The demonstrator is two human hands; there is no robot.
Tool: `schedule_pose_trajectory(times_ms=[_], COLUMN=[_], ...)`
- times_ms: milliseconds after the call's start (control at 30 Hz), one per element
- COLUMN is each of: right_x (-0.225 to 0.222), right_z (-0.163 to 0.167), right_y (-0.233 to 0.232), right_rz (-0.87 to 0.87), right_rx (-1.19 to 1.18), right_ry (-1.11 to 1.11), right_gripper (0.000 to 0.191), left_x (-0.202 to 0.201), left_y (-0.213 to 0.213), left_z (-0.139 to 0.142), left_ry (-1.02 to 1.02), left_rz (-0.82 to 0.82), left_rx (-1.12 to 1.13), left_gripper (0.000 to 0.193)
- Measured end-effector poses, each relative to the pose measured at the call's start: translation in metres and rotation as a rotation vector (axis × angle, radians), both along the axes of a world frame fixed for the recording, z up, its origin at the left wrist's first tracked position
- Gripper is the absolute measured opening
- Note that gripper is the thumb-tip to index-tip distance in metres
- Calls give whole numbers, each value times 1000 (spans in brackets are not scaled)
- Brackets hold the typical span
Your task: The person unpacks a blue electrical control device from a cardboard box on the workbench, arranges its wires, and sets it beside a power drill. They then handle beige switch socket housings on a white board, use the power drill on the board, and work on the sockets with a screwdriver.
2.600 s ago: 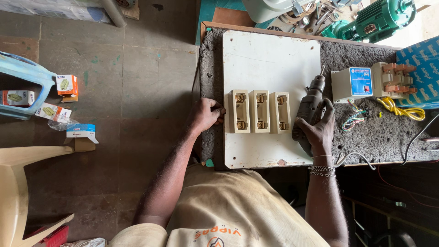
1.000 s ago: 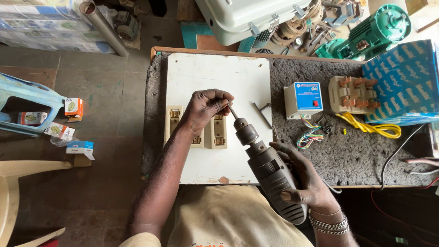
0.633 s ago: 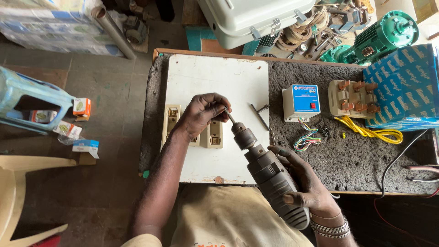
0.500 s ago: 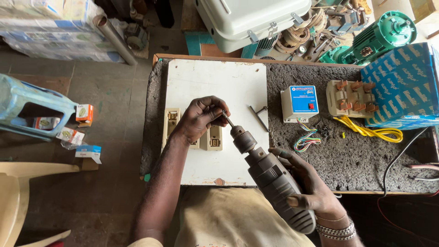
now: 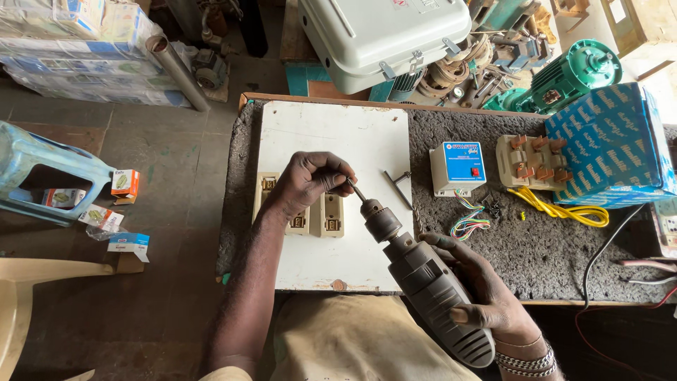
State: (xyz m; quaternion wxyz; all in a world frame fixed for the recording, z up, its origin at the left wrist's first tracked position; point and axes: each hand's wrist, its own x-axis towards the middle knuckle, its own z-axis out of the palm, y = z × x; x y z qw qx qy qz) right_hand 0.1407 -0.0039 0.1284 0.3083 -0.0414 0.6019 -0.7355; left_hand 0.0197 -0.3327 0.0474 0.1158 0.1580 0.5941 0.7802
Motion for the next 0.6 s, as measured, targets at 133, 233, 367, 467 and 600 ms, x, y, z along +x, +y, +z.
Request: schedule_pose_trajectory(times_ms=[133, 233, 367, 467, 600], right_x=[3, 5, 6, 5, 0], right_z=[1, 1, 0, 2, 5], right_y=[-2, -4, -6, -7, -10], right_rz=[-12, -30, -36, -26, -47], right_rx=[9, 29, 25, -4, 57], right_ry=[25, 16, -2, -31, 50], right_gripper=[127, 127, 126, 124, 121], left_x=[0, -3, -12, -15, -21], left_y=[-6, -10, -18, -19, -11], left_z=[12, 16, 16, 9, -2], left_ry=[-109, -102, -80, -97, -50], left_rz=[-22, -79, -178, -202, -179], left_rx=[-23, -31, -97, -151, -72], left_gripper=[13, 10, 12, 11, 21])
